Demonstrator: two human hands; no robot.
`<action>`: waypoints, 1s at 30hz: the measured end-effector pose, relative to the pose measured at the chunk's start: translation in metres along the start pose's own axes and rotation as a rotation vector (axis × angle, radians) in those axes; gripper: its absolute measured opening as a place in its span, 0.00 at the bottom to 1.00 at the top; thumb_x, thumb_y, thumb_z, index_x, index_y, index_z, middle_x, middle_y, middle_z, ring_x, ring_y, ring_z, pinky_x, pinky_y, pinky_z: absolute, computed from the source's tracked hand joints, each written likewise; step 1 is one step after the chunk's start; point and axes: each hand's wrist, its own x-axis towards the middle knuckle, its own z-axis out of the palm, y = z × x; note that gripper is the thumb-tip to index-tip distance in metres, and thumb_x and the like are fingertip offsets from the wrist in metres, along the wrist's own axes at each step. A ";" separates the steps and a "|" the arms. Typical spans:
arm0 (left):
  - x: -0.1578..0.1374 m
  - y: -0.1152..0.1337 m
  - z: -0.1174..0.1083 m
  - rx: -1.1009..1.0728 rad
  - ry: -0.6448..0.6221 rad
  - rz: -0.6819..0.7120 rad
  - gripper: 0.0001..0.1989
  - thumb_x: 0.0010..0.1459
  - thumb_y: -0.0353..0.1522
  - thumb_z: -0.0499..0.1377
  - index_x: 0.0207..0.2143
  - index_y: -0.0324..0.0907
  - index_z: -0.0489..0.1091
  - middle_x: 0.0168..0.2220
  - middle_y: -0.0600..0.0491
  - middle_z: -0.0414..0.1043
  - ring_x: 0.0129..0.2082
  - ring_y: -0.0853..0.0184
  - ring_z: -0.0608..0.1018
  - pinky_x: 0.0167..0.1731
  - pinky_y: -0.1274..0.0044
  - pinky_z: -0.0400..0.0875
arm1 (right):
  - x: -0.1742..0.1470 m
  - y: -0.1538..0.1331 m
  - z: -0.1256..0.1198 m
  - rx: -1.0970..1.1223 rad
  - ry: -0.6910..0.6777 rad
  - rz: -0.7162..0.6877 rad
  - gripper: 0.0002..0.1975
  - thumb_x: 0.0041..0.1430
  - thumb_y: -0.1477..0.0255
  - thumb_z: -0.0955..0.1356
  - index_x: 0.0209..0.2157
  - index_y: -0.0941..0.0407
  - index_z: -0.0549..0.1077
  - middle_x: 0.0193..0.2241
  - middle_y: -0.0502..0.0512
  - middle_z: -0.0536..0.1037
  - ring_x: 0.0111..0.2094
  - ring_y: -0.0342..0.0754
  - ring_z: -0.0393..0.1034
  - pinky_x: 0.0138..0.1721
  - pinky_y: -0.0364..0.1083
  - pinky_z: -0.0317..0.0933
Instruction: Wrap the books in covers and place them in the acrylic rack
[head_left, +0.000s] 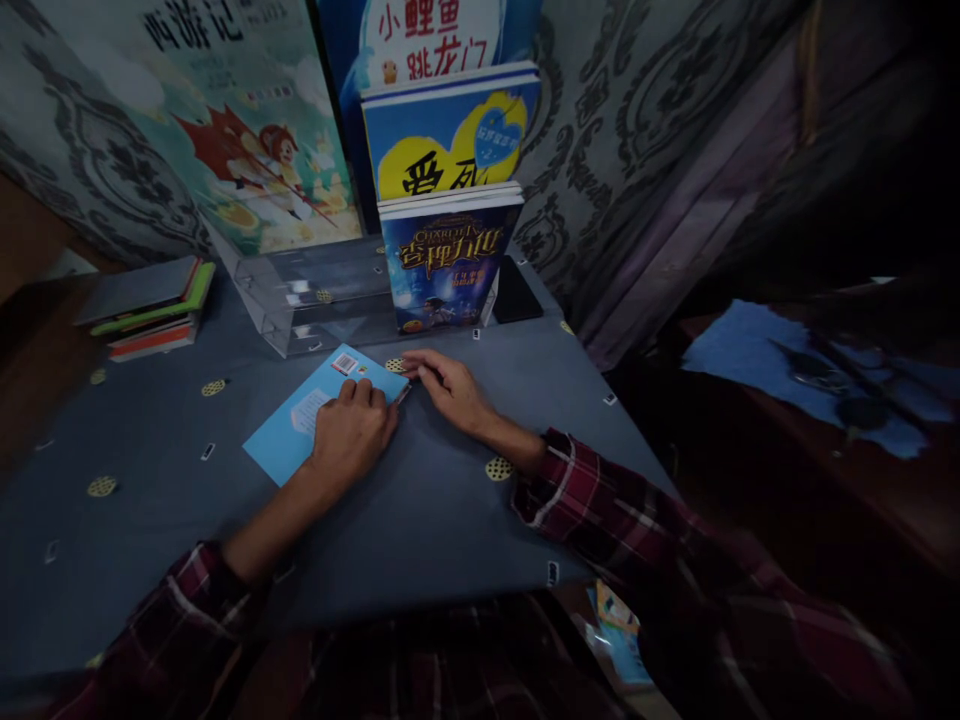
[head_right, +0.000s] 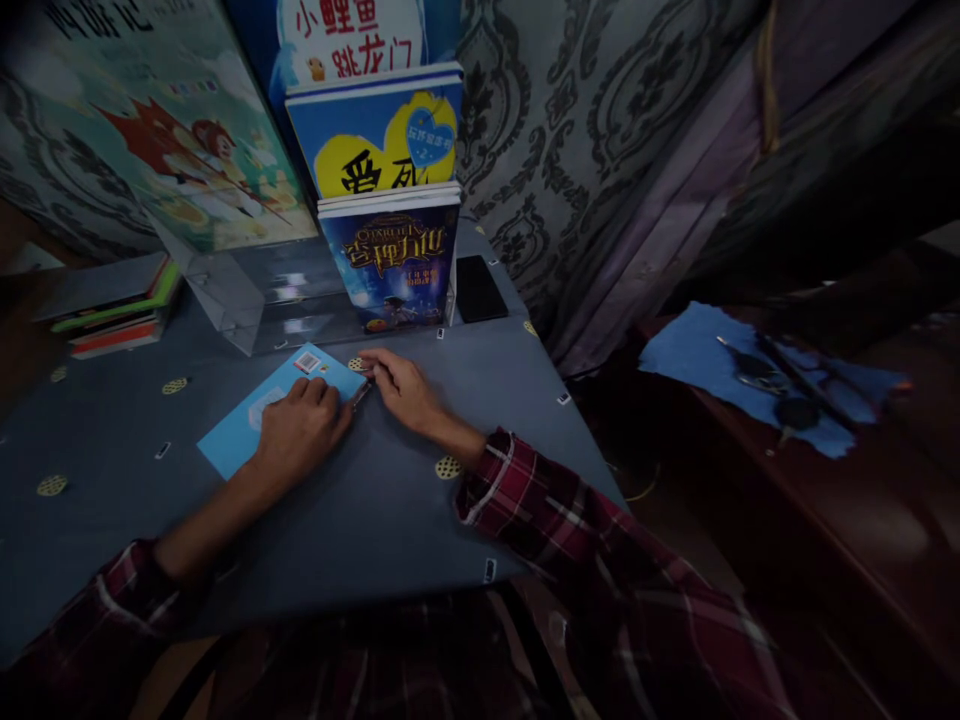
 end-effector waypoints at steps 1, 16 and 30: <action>0.000 0.000 0.000 -0.006 0.008 0.001 0.21 0.71 0.36 0.47 0.39 0.35 0.77 0.39 0.38 0.75 0.45 0.52 0.76 0.31 0.70 0.74 | 0.000 0.000 0.000 -0.006 0.000 -0.002 0.18 0.70 0.74 0.59 0.55 0.56 0.73 0.48 0.59 0.82 0.46 0.49 0.80 0.50 0.52 0.73; -0.001 -0.001 0.000 0.014 -0.006 0.030 0.19 0.71 0.37 0.50 0.41 0.35 0.77 0.40 0.38 0.76 0.47 0.52 0.75 0.32 0.70 0.74 | -0.006 -0.012 -0.002 -0.416 -0.133 -0.145 0.16 0.69 0.75 0.62 0.52 0.55 0.77 0.45 0.58 0.83 0.47 0.55 0.74 0.52 0.55 0.68; -0.032 -0.085 -0.008 -0.045 -0.175 -0.246 0.22 0.72 0.40 0.49 0.62 0.46 0.67 0.56 0.45 0.73 0.54 0.52 0.76 0.41 0.67 0.76 | -0.019 -0.020 0.010 -0.452 -0.165 -0.281 0.15 0.69 0.76 0.62 0.52 0.55 0.76 0.43 0.60 0.83 0.44 0.54 0.78 0.49 0.54 0.73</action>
